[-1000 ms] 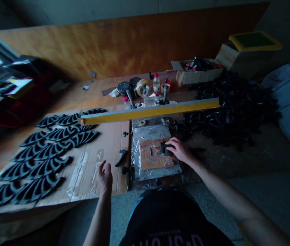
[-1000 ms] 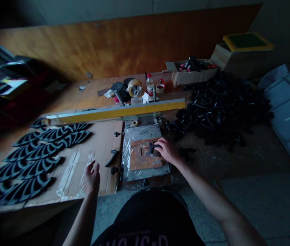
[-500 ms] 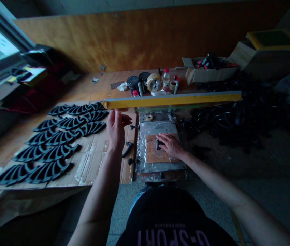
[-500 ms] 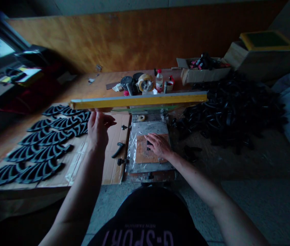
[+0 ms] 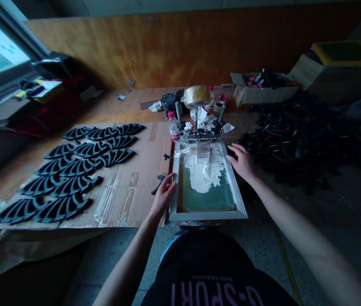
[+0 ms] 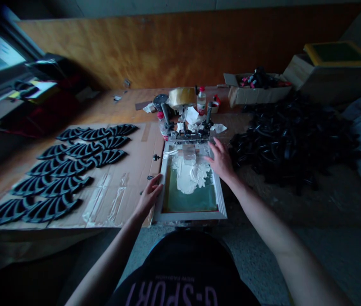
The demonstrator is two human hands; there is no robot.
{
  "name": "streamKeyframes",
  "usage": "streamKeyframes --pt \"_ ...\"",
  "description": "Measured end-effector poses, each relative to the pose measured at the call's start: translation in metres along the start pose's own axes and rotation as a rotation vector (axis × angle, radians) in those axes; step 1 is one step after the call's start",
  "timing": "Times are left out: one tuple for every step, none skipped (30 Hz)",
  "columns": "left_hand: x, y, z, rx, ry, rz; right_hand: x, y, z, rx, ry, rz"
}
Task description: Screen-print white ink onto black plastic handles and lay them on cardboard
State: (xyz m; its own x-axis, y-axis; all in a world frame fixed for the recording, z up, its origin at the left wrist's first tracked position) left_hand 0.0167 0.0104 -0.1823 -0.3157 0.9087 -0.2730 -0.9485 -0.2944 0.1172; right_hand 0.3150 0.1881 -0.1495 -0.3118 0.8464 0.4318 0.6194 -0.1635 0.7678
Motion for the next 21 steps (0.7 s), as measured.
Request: streamKeyframes --pt "0.003 -0.003 -0.012 0.021 0.015 0.010 0.012 -0.006 -0.013 -0.015 0.028 -0.004" --pt "0.007 -0.005 -0.022 0.047 0.024 0.019 0.022 -0.014 -0.028 -0.034 0.072 -0.043" --pt "0.010 -0.007 -0.028 0.076 0.030 0.027 0.030 -0.023 -0.043 -0.061 0.119 -0.110" --pt "0.013 -0.008 -0.033 0.107 0.033 0.035 0.035 -0.032 -0.056 -0.091 0.150 -0.186" --pt "0.015 -0.009 -0.035 0.134 0.036 0.039 0.037 -0.040 -0.066 -0.124 0.166 -0.266" --pt "0.016 -0.009 -0.036 0.154 0.040 0.036 0.034 -0.047 -0.072 -0.154 0.175 -0.340" --pt "0.016 -0.008 -0.037 0.165 0.044 0.029 0.029 -0.052 -0.076 -0.179 0.189 -0.400" --pt "0.016 -0.008 -0.037 0.166 0.048 0.022 0.020 -0.054 -0.077 -0.194 0.217 -0.444" --pt "0.016 -0.008 -0.037 0.159 0.053 0.018 0.009 -0.054 -0.076 -0.199 0.267 -0.471" --pt "0.015 -0.008 -0.037 0.144 0.058 0.016 -0.002 -0.052 -0.073 -0.191 0.343 -0.492" --pt "0.015 -0.008 -0.037 0.127 0.062 0.014 -0.014 -0.047 -0.071 -0.171 0.433 -0.512" --pt "0.015 -0.008 -0.038 0.111 0.064 0.011 -0.023 -0.042 -0.069 -0.139 0.525 -0.535" --pt "0.014 -0.009 -0.039 0.100 0.063 0.010 -0.030 -0.036 -0.068 -0.102 0.605 -0.564" --pt "0.014 -0.009 -0.039 0.097 0.060 0.010 -0.034 -0.030 -0.067 -0.065 0.662 -0.596" --pt "0.014 -0.010 -0.039 0.099 0.056 0.012 -0.035 -0.025 -0.067 -0.034 0.690 -0.626" --pt "0.014 -0.010 -0.040 0.103 0.052 0.014 -0.034 -0.023 -0.068 -0.013 0.687 -0.642" --pt "0.014 -0.010 -0.040 0.108 0.047 0.018 -0.032 -0.022 -0.069 -0.005 0.657 -0.635" --pt "0.015 -0.010 -0.040 0.109 0.045 0.018 -0.030 -0.023 -0.070 -0.013 0.607 -0.604" --pt "0.015 -0.010 -0.040 0.106 0.047 0.017 -0.030 -0.025 -0.072 -0.031 0.558 -0.557" --pt "0.015 -0.010 -0.040 0.100 0.053 0.013 -0.032 -0.028 -0.073 -0.053 0.524 -0.505" --pt "0.015 -0.010 -0.040 0.092 0.060 0.009 -0.037 -0.031 -0.073 -0.071 0.512 -0.465"
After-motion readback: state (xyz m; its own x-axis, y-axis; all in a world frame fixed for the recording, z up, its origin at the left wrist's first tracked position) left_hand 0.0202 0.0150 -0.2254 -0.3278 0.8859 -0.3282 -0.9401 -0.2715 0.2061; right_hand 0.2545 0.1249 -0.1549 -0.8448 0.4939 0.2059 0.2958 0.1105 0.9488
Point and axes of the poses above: each hand's wrist, its own x-axis towards the middle knuckle, its own y-axis out of the back of the hand, z = x × y, the point moved 1 cm from there along x, towards the middle knuckle, and after that the axes turned 1 degree about -y, right-handed, at the moved point
